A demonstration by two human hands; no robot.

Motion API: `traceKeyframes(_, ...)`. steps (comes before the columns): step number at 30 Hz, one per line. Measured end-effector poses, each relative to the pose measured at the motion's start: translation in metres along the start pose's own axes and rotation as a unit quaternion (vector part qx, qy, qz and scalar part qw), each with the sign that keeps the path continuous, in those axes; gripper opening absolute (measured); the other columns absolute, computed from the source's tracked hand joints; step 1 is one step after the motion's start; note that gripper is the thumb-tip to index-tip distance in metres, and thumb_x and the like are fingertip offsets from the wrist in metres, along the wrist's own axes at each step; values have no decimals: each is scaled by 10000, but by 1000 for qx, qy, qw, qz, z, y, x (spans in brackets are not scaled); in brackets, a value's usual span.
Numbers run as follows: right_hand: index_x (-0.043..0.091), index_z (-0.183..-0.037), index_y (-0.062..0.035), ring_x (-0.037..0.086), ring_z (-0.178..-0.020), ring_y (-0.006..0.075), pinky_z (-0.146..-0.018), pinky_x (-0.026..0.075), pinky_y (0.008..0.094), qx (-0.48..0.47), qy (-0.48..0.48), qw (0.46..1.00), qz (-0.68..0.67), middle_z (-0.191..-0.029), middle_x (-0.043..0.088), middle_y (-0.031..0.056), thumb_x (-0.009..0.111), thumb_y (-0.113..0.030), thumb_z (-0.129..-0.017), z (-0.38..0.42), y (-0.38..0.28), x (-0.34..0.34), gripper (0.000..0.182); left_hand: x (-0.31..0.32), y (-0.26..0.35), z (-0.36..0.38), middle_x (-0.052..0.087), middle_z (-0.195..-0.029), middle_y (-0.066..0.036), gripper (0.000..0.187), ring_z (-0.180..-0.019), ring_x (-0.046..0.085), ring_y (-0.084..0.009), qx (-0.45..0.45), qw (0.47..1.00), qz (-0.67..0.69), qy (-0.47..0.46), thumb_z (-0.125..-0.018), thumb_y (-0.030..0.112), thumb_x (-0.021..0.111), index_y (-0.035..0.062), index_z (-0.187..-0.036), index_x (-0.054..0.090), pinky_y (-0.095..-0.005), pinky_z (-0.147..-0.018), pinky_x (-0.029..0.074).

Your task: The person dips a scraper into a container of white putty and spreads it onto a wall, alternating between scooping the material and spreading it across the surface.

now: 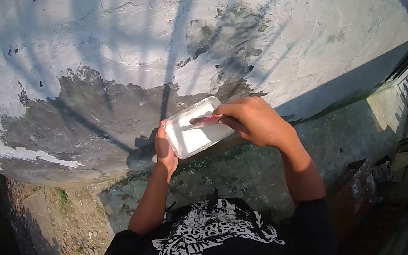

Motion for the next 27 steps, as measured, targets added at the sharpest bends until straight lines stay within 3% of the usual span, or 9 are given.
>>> traceKeyframes(4,686,-1003,-80,701,-792,371,-662,524,480,-46,-134,977,156,-782,694,164,661,-86,-833,-32,-23,37,172,1,7,3,635,-1226,-108,492,-1122,613,-206,62,996,12,-67,-1081,422,420,-8,-1262,573,-368,-986,471)
traceKeyframes(13,712,-1009,-37,702,-895,386,-754,543,455,-87,-313,945,37,-859,724,166,682,-67,-814,-103,-34,89,200,-50,21,7,627,-1228,-91,448,-1130,598,-175,62,997,-14,52,-1075,394,476,2,-1259,589,-336,-998,460)
traceKeyframes(16,696,-997,-20,693,-841,373,-739,536,420,-75,-286,952,-81,-850,718,165,670,-46,-836,-115,-25,76,165,-58,31,8,632,-1234,-93,465,-1133,605,-185,57,997,-8,42,-1077,397,474,-12,-1269,582,-340,-994,467)
traceKeyframes(17,690,-1004,-11,682,-720,247,-669,521,370,-56,-246,957,-142,-778,699,118,676,-39,-868,-113,-19,70,140,-61,32,7,640,-1230,-97,473,-1124,615,-190,57,996,3,70,-1079,401,466,-18,-1264,583,-342,-999,467)
traceKeyframes(18,690,-1004,-11,682,-720,247,-669,521,370,-55,-244,958,-139,-778,699,118,676,-39,-868,-108,-17,66,140,-64,35,6,640,-1230,-97,473,-1124,615,-190,58,996,4,67,-1079,401,466,-18,-1264,583,-342,-999,467)
traceKeyframes(21,681,-1081,31,565,-691,30,-555,482,277,124,-168,931,-300,-768,641,-13,710,-129,-942,-92,5,61,214,-73,37,1,640,-1292,-115,483,-1185,618,-228,45,998,-17,41,-1091,398,412,-2,-1319,557,-365,-1037,468)
traceKeyframes(24,676,-1111,41,563,-637,125,-629,485,338,201,-131,896,-374,-775,662,108,701,-108,-910,-72,18,64,251,-66,38,2,641,-1285,-115,486,-1176,621,-226,52,998,-9,43,-1084,406,424,2,-1316,561,-362,-1033,470)
traceKeyframes(25,675,-1142,42,556,-656,95,-610,486,311,209,-106,880,-414,-794,672,84,687,-108,-937,-64,25,63,255,-63,36,3,643,-1276,-111,501,-1176,619,-222,45,998,-6,37,-1082,423,415,6,-1318,563,-362,-1036,466)
traceKeyframes(27,681,-1146,35,560,-666,89,-609,490,303,128,-59,928,-345,-814,678,73,679,-115,-953,-54,25,58,245,-53,33,3,643,-1276,-107,513,-1178,617,-220,43,999,-2,14,-1081,435,406,9,-1319,564,-363,-1039,463)
Point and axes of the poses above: each hand's wrist, its own z-axis away from the middle knuckle, its own x-axis out of the palm, y = z × x, the point moved 5 cm from there along -z, towards the middle knuckle
